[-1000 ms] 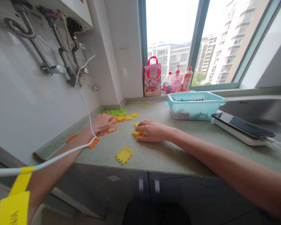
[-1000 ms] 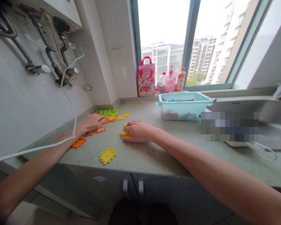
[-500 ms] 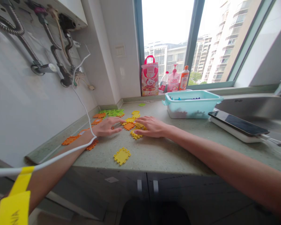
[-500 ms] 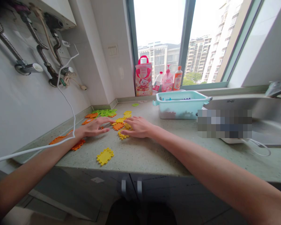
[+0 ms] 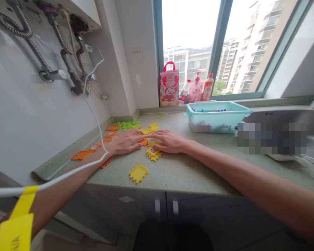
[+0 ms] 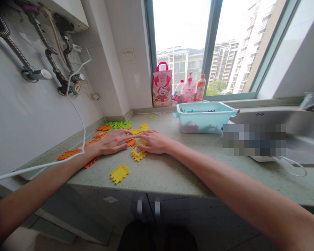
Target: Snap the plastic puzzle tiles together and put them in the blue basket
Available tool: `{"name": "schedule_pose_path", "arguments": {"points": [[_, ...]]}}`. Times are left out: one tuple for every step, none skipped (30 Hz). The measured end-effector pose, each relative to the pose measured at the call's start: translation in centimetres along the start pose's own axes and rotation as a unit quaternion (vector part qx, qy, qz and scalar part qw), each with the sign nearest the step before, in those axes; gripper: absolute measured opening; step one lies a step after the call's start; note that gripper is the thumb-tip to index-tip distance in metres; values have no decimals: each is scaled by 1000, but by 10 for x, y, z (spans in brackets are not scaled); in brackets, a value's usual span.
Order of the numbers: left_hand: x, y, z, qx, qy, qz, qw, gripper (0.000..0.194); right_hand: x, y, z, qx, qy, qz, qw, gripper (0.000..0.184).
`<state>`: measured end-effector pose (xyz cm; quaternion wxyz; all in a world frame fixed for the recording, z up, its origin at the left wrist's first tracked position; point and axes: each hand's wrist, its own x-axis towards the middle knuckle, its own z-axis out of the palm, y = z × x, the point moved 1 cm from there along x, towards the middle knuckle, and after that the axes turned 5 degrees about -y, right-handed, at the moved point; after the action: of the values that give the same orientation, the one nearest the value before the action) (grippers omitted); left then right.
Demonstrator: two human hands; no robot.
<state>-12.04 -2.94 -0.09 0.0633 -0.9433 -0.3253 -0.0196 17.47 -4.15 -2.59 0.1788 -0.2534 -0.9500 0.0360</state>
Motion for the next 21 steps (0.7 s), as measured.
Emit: {"name": "schedule_pose_path", "arguments": {"points": [[1, 3, 1, 2, -11, -4, 1000, 59, 0, 1, 0, -12, -1, 4, 1000, 58], [1, 5, 1, 2, -17, -7, 1000, 59, -1, 2, -1, -19, -3, 7, 1000, 59], [2, 6, 1, 0, -18, -9, 1000, 58, -1, 3, -1, -23, -6, 10, 1000, 59], [2, 6, 0, 0, -14, -11, 1000, 57, -1, 3, -2, -25, -9, 14, 1000, 59], [2, 6, -1, -1, -4, -12, 1000, 55, -1, 2, -2, -28, -11, 17, 999, 59], [1, 6, -3, -1, 11, -13, 1000, 51, -1, 2, -3, -32, -12, 23, 999, 60], [0, 5, -4, -1, 29, -12, 1000, 46, -1, 2, -4, -37, -12, 30, 999, 60], [-1, 3, -6, 0, 43, -10, 999, 42, -2, 2, -4, -41, -11, 38, 998, 59], [-2, 1, -8, -1, 52, -6, 999, 39, -2, 3, -5, -46, -9, 48, 998, 58], [-4, -1, -9, -3, 54, -4, 999, 38, -3, 4, -6, -51, -7, 57, 997, 58], [-5, -3, -10, -5, 51, -4, 999, 37, -4, 5, -6, -56, -6, 66, 996, 57], [-7, -6, -10, -5, 45, -11, 999, 34, -5, 7, -7, -60, -5, 72, 996, 56], [-8, -8, -10, -4, 39, -22, 999, 31, -6, 9, -7, -63, -4, 77, 995, 55], [-10, -11, -10, -1, 35, -36, 999, 28, -7, 11, -8, -66, -2, 80, 995, 54], [-12, -15, -9, 2, 33, -49, 998, 28, -8, 13, -8, -69, -1, 82, 994, 53], [-15, -19, -9, 5, 33, -60, 998, 29, -9, 14, -8, -73, -1, 84, 994, 51], [-17, -23, -10, 9, 36, -69, 997, 30, -10, 16, -8, -77, 0, 86, 993, 49], [-20, -27, -12, 16, 45, -74, 996, 30, -10, 16, -9, -82, 1, 87, 993, 47], [-24, -31, -15, 26, 58, -76, 995, 28, -11, 17, -10, -86, 3, 87, 992, 46], [-28, -35, -21, 41, 79, -80, 993, 28, -11, 18, -11, -89, 6, 85, 992, 45], [-33, -38, -28, 60, 107, -84, 989, 26, -11, 18, -12, -91, 8, 80, 993, 45]]}}
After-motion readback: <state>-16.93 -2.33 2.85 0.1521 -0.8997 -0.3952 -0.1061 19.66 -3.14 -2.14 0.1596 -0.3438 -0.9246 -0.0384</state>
